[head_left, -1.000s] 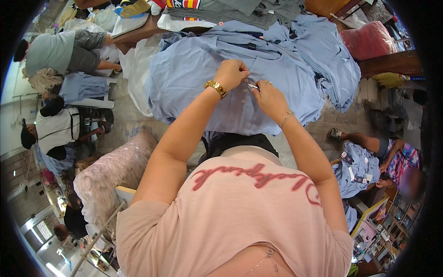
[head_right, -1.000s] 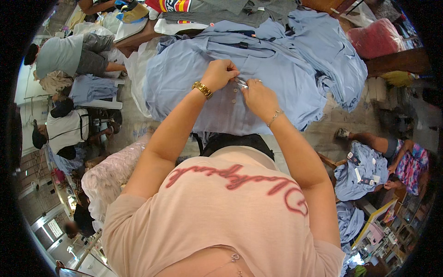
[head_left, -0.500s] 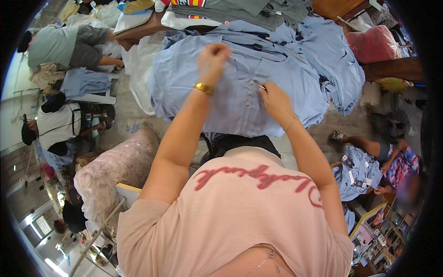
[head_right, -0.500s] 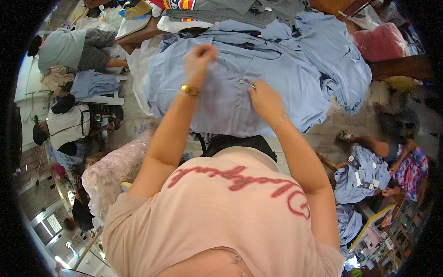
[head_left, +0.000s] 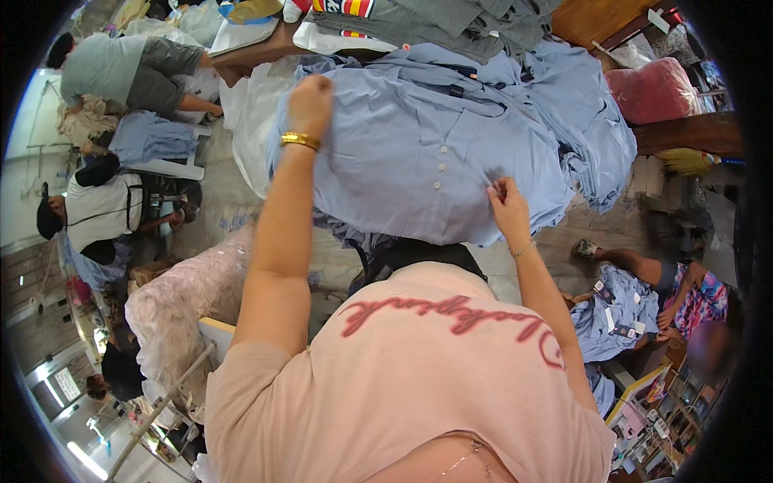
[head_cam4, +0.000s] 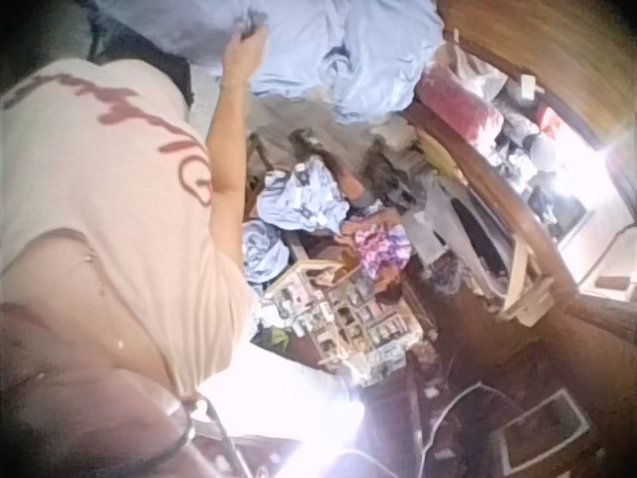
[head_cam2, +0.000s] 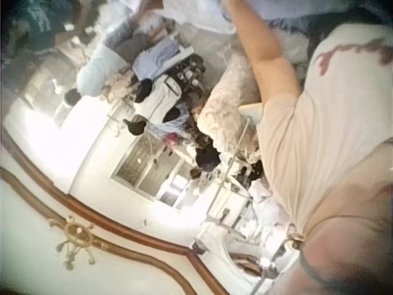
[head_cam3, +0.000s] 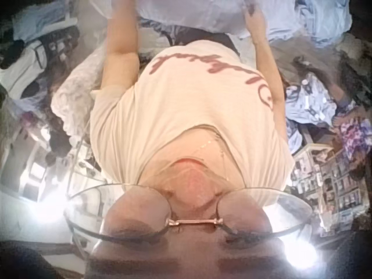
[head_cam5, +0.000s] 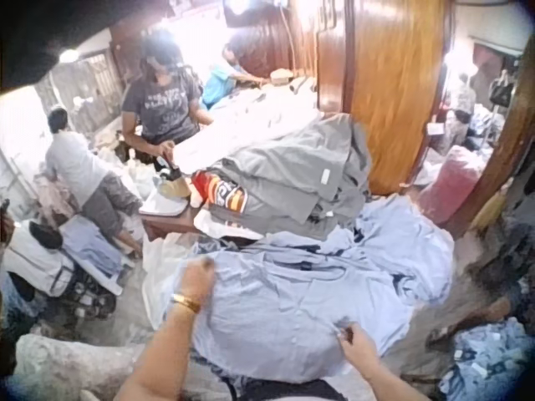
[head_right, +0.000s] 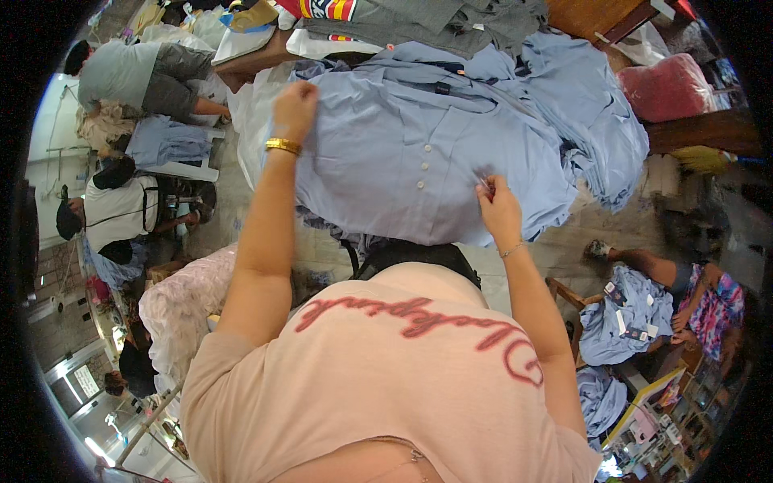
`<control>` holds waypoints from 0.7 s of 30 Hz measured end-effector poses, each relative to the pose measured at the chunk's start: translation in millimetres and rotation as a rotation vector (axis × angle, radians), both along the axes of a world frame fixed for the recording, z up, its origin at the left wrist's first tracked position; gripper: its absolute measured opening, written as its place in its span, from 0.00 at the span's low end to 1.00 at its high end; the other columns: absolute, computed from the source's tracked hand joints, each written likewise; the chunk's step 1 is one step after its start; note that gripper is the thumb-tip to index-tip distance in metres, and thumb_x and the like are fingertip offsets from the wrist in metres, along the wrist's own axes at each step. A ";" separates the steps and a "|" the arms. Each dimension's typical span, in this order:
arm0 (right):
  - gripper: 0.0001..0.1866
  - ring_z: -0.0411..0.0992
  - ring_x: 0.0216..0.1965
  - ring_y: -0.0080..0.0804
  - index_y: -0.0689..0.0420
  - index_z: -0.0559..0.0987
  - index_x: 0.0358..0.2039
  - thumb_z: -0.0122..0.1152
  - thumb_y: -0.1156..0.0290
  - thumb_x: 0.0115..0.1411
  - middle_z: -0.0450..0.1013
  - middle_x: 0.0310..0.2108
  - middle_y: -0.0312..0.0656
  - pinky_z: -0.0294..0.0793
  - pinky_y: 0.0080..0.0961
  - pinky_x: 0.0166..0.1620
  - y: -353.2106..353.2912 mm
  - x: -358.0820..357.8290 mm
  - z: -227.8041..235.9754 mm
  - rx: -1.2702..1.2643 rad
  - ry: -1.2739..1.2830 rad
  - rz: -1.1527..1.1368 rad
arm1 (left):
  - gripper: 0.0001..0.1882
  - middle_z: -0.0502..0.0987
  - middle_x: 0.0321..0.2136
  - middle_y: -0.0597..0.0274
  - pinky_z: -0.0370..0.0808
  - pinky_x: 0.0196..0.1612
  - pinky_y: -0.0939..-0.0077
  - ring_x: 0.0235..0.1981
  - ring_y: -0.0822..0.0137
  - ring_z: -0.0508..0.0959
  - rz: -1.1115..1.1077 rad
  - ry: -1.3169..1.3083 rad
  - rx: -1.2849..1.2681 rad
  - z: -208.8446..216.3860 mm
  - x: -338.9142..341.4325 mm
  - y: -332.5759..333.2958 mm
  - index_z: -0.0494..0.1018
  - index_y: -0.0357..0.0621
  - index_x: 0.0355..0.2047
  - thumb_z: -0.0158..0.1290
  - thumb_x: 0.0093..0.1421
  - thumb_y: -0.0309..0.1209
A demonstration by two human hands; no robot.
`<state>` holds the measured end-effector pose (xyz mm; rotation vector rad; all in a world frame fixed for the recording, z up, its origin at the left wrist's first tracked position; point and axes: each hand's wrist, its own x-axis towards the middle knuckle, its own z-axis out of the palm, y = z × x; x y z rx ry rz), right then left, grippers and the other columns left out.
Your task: The person picks up and shakes several light blue shirts from a pile, buttons the front buttons, and places them onto a separate stack.
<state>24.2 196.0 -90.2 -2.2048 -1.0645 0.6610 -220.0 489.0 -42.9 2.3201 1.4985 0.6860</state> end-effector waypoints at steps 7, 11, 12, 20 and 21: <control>0.09 0.68 0.34 0.43 0.59 0.72 0.35 0.49 0.71 0.54 0.69 0.34 0.48 0.67 0.32 0.36 67.6 32.1 21.7 0.371 -0.251 0.214 | 0.09 0.74 0.38 0.61 0.57 0.54 0.62 0.45 0.62 0.70 -0.770 0.075 0.205 14.0 67.3 -19.5 0.73 0.47 0.33 0.51 0.50 0.32; 0.11 0.68 0.35 0.41 0.59 0.73 0.34 0.56 0.72 0.48 0.69 0.34 0.47 0.67 0.32 0.37 108.9 37.2 7.1 0.344 -0.057 0.193 | 0.09 0.75 0.34 0.63 0.55 0.53 0.58 0.42 0.65 0.72 -0.559 0.487 0.095 18.8 94.8 -48.1 0.73 0.51 0.33 0.52 0.50 0.34; 0.11 0.68 0.34 0.40 0.59 0.73 0.33 0.56 0.72 0.47 0.69 0.33 0.46 0.67 0.31 0.36 107.8 41.3 4.8 0.322 -0.066 0.190 | 0.09 0.75 0.33 0.64 0.55 0.52 0.58 0.40 0.65 0.72 -0.575 0.436 0.100 16.7 89.7 -46.9 0.74 0.52 0.33 0.52 0.50 0.34; 0.11 0.68 0.28 0.34 0.56 0.75 0.29 0.56 0.82 0.42 0.67 0.27 0.40 0.67 0.24 0.31 21.4 21.6 31.5 0.322 -0.146 0.378 | 0.07 0.74 0.27 0.74 0.56 0.52 0.62 0.33 0.72 0.72 -0.723 0.088 0.204 14.3 8.6 -114.9 0.76 0.55 0.25 0.55 0.43 0.28; 0.12 0.68 0.28 0.33 0.56 0.75 0.29 0.55 0.82 0.42 0.67 0.27 0.39 0.67 0.23 0.30 8.4 13.2 27.5 0.335 -0.107 0.385 | 0.07 0.74 0.27 0.74 0.56 0.52 0.62 0.33 0.72 0.72 -0.722 0.079 0.184 7.2 1.4 -127.6 0.76 0.55 0.24 0.55 0.43 0.27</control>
